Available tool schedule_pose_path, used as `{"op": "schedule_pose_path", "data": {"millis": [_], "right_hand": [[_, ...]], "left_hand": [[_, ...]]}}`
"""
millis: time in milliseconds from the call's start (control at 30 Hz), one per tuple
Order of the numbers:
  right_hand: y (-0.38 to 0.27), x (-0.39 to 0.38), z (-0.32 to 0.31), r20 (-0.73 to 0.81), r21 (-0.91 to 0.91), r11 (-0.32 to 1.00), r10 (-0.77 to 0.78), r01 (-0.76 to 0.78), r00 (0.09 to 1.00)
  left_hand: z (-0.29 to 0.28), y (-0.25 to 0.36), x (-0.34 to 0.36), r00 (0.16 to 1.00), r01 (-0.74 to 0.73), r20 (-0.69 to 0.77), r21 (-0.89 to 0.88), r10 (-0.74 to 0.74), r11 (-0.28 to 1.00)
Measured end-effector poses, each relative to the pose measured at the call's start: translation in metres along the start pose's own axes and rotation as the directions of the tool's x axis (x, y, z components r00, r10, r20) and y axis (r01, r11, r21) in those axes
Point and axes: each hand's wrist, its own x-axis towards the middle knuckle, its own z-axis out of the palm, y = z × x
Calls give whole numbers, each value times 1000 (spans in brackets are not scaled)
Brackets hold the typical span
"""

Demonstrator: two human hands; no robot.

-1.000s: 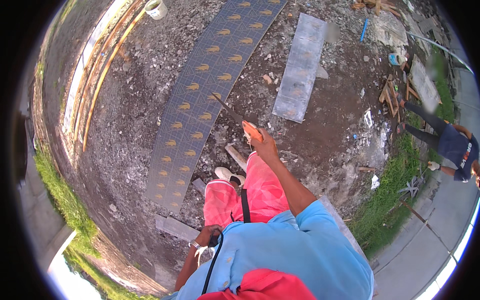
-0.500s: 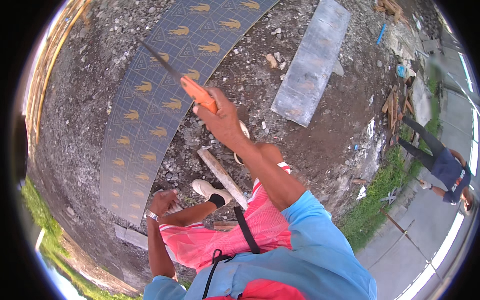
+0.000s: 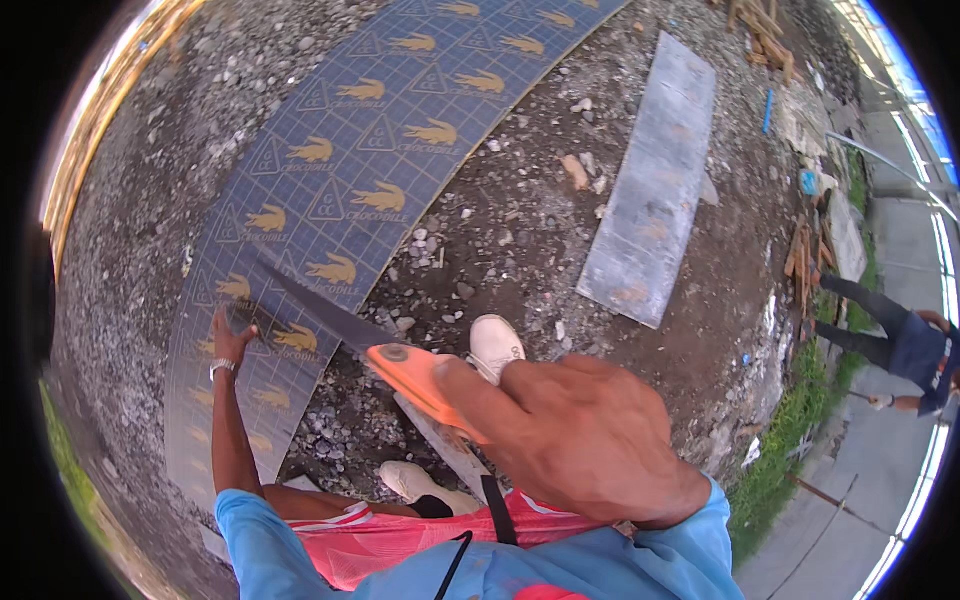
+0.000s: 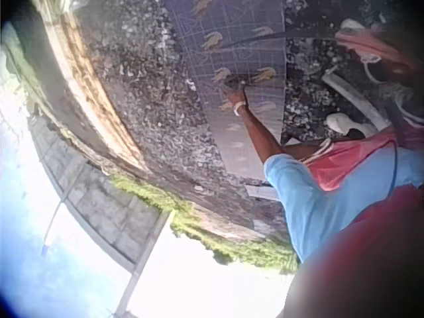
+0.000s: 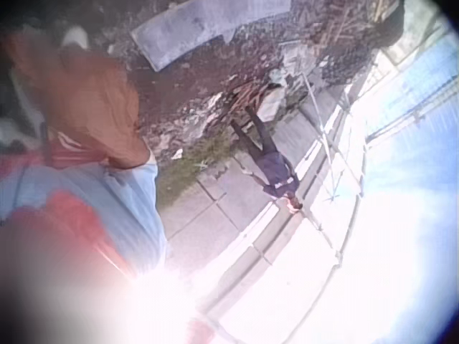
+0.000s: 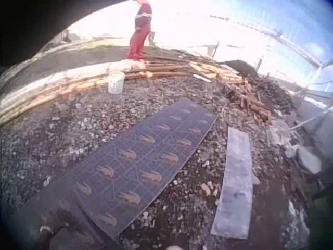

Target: The person measures a large patterned tile with a tape measure and marks it with a pencil. They then use a straightedge to draw a line and pick up a utility knife, preparing to cut the tile.

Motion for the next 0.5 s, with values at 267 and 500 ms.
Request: {"op": "schedule_pose_path", "data": {"millis": [267,500], "right_hand": [[-8,-27,24,-280,192,824,566,-533,775],[33,-48,37,-403,74,879,458,-471,792]], "left_hand": [[-64,-8,99,952,163,-286,159,-112,974],[-72,-27,137,986,155,-93,217,-138,964]]}}
